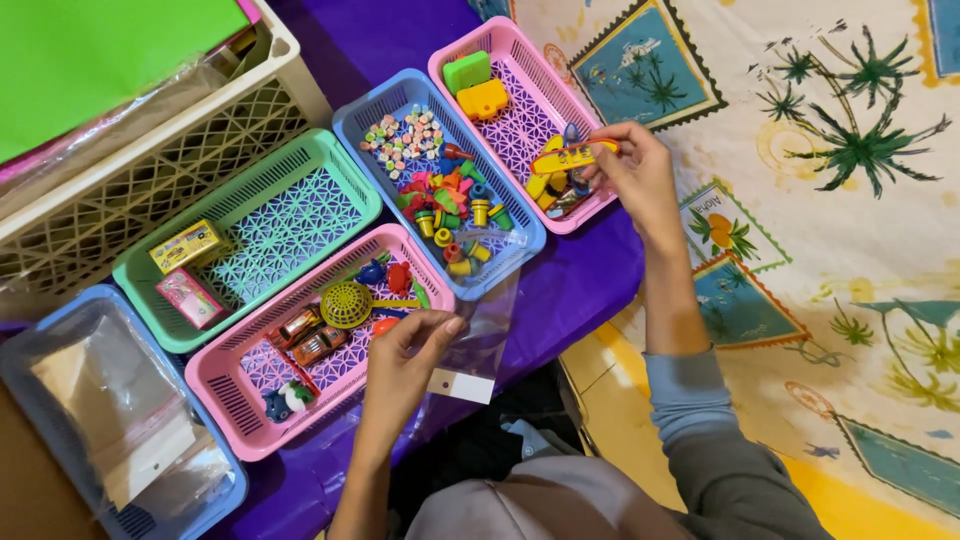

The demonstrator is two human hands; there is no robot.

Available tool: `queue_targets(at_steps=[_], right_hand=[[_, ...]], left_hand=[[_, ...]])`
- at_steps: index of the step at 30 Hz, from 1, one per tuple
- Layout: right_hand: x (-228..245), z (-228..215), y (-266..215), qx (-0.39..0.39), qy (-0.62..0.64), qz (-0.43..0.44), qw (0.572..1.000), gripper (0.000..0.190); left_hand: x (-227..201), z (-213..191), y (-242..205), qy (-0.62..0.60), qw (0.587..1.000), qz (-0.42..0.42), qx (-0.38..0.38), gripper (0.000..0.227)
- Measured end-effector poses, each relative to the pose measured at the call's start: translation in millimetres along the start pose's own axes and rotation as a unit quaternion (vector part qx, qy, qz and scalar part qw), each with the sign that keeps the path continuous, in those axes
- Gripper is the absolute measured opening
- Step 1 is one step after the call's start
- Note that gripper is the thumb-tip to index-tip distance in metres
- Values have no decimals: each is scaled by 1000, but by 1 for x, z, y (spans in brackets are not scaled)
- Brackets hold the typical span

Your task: The person sorts various toys from plastic bags and baskets into a transparent plastic pouch.

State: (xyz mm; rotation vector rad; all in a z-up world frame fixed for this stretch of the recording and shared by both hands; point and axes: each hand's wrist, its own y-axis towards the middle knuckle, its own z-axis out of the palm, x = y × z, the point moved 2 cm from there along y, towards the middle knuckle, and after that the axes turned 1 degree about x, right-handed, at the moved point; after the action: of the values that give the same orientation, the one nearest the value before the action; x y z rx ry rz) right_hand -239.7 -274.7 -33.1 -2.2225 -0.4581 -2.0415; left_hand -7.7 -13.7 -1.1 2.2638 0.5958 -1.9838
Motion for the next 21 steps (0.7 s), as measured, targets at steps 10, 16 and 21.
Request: queue_targets(at_steps=[10,16,21], right_hand=[[64,15,-62,-17,132,-96,987,26],[103,41,-98,-17,50,-162,985,12],[107,50,-110,80,80,-147,983,39]], left_hand=[[6,-3,-6,-1,1000,15,-3,12],[11,-12,-19,25,998,63,-18,10],[7,-30,-35,131,972,179,-76,10]])
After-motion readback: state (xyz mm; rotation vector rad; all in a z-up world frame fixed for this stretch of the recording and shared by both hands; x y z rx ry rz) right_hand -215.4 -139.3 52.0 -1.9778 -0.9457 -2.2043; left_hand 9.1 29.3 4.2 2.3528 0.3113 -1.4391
